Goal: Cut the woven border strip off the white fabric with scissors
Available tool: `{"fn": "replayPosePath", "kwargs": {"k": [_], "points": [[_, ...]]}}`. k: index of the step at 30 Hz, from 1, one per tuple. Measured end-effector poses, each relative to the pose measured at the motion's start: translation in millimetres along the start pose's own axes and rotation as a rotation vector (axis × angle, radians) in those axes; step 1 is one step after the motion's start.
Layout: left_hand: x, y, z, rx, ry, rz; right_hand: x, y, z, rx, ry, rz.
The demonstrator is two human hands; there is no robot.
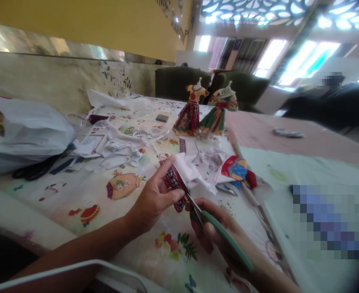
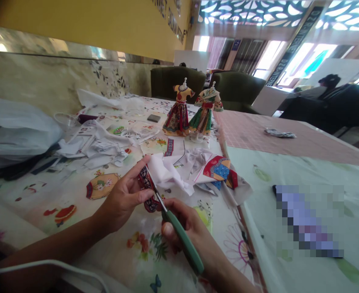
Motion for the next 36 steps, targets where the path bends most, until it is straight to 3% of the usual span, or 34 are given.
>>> {"fn": "replayPosePath", "kwargs": {"k": [14, 21, 36], "points": [[0.1, 1.1, -0.8, 0.009, -0.033, 0.008, 1.0, -1.5, 0.6, 0.018, -0.001, -0.017], [-5.1, -2.6, -0.5, 0.011, -0.07, -0.081, -1.4, -2.3, 1.1, 0.03, 0.075, -0.022], [-0.2, -1.3, -1.6, 0.042, -0.045, -0.029, 1.1, 0.1, 4.2, 0.038, 0.042, 0.004]]}}
Point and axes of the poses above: each hand's wrist, its own y-axis away from the middle knuckle, its own x-axis out of the palm, z = x × y, the point moved 3 cm from there along -y, towards the middle knuckle, and after that the axes turned 11 degrees about -y, right-handed, at the moved point
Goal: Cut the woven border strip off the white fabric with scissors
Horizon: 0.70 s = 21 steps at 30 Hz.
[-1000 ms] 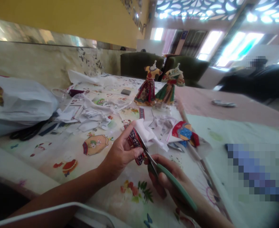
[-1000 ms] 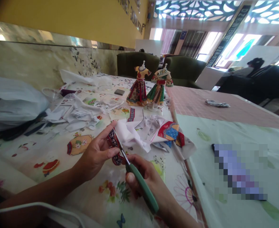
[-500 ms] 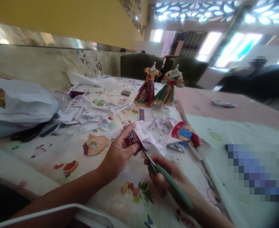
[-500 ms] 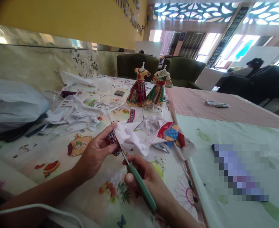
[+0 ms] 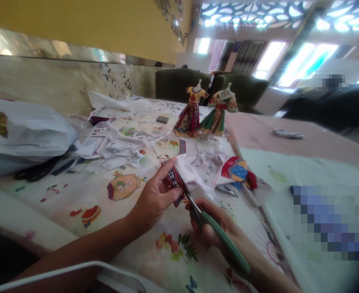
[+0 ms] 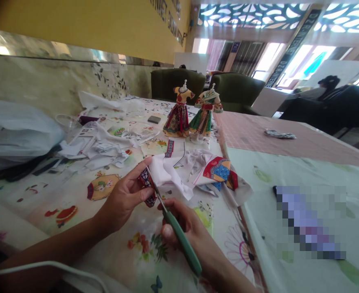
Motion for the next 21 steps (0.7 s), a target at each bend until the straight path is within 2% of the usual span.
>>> {"fn": "replayPosePath", "kwargs": {"k": [21], "points": [[-0.1, 0.6, 0.9, 0.003, -0.026, -0.012, 1.3, -1.6, -3.6, -0.021, -0.012, -0.031]]}}
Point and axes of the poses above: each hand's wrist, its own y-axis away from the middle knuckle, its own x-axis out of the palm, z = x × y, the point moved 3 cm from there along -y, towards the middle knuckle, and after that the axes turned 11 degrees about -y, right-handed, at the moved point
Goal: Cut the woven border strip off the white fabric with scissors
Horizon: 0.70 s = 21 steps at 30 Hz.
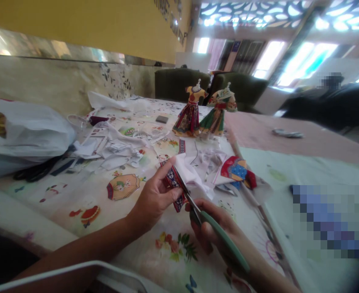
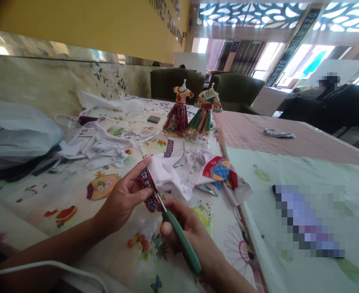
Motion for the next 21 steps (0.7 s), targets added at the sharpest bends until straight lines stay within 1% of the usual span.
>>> {"fn": "replayPosePath", "kwargs": {"k": [5, 9, 14, 18, 21], "points": [[-0.5, 1.2, -0.6, -0.015, -0.014, 0.001, 0.2, -0.2, -2.1, -0.014, -0.001, -0.018], [-1.5, 1.8, -2.1, -0.018, -0.014, -0.016, 1.6, 1.1, -1.9, 0.002, -0.002, -0.031], [-4.4, -1.8, -1.6, -0.07, -0.045, -0.078, 0.5, 0.6, -1.8, 0.024, -0.002, -0.048], [-6.5, -4.9, -1.1, -0.053, -0.008, -0.125, -0.3, 0.0, -1.5, 0.048, 0.014, -0.052], [-5.9, -4.4, -1.5, -0.049, -0.01, -0.11, 0.4, -0.2, 0.9, 0.04, 0.047, -0.04]]}}
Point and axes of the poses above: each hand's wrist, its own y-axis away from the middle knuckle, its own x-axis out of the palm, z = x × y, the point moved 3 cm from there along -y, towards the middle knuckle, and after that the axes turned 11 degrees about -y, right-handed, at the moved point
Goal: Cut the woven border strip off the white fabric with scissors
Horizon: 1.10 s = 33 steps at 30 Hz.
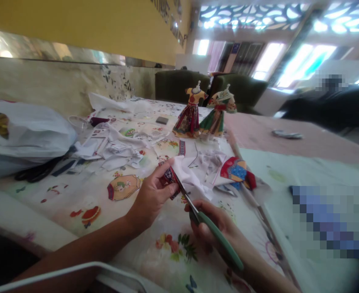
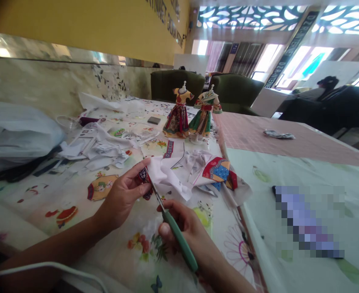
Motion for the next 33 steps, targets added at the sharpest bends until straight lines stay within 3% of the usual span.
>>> {"fn": "replayPosePath", "kwargs": {"k": [8, 33], "points": [[2.3, 3.3, -2.0, 0.02, -0.008, 0.037, 0.3, -0.1, 3.9, -0.055, 0.004, 0.053], [4.3, 6.3, 2.4, 0.011, -0.025, 0.059, 3.0, -0.3, -3.0, 0.014, -0.079, -0.023]]}}
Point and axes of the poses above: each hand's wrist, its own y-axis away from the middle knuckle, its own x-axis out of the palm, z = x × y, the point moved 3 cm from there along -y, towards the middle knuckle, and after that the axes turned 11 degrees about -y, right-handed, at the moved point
